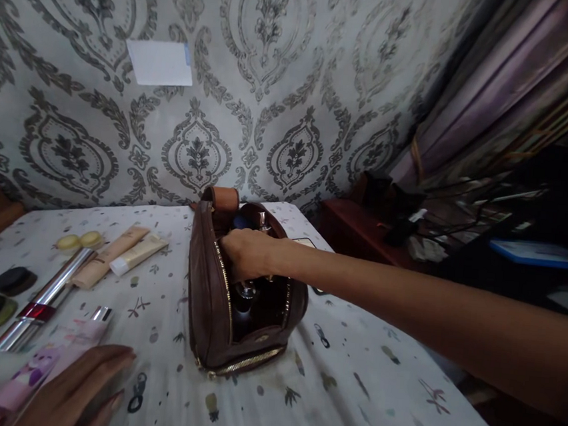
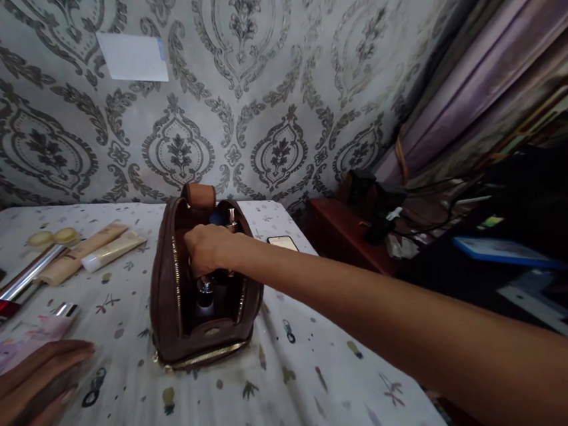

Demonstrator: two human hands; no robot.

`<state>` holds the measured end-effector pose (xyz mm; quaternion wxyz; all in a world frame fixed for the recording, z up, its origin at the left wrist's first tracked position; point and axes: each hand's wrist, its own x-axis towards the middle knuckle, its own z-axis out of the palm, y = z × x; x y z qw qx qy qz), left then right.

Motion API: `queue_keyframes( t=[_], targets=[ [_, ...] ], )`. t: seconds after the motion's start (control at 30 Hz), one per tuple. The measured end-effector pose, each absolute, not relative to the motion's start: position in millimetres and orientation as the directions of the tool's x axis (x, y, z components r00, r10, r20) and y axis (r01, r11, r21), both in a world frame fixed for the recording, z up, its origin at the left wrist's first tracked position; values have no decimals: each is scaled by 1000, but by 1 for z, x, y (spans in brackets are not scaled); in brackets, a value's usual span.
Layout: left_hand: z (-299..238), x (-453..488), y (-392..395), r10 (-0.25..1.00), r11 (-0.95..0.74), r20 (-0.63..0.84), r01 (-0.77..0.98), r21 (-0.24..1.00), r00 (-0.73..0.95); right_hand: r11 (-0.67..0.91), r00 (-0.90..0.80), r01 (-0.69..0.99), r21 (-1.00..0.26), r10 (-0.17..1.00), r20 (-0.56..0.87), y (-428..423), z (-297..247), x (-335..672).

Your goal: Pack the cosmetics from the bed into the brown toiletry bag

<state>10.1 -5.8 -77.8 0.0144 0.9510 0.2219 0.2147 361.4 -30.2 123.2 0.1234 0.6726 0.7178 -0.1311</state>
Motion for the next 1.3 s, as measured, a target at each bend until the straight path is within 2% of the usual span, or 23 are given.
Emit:
queue_keyframes(
  t=[0.1,0.33,0.57,0.7,0.77,0.8,0.87,0.93,1.03,1.1,1.2,1.3],
  targets=[
    [-77,12,-5,407,-911,417,397,113,813,26,-31,1000,-18,931,-365,-31,127,358],
    [-78,13,-1,362,-925,430,376,56,827,89,-79,996,13,938,-336,-34,140,358],
    [-76,13,-6,404,-909,431,406,92,807,138,-138,989,-59,990,0,-61,180,367],
    [-60,24,-11,389,-917,465,383,111,796,159,-132,983,-91,959,250,-92,174,353],
    [-48,31,-15,384,-920,489,372,126,783,237,-191,963,-129,935,297,-109,158,336],
    [-43,34,-17,381,-921,501,366,133,777,329,-276,932,-151,916,290,-117,147,326],
    [-34,39,-20,373,-925,519,354,140,769,554,-514,818,-154,825,233,-131,122,303],
    [-28,42,-23,356,-932,530,334,142,770,636,-620,757,-148,772,143,-141,98,279],
    [-25,43,-25,346,-936,537,324,139,769,669,-685,701,-248,728,26,-146,67,249],
    [-25,43,-26,354,-932,540,333,141,763,639,-670,701,-317,742,11,-143,49,234],
    [-27,42,-28,392,-918,521,358,171,758,570,-597,697,-435,797,90,-135,26,217],
    [-28,42,-31,437,-899,494,384,211,752,463,-447,643,-610,874,192,-125,6,204]
  ],
)
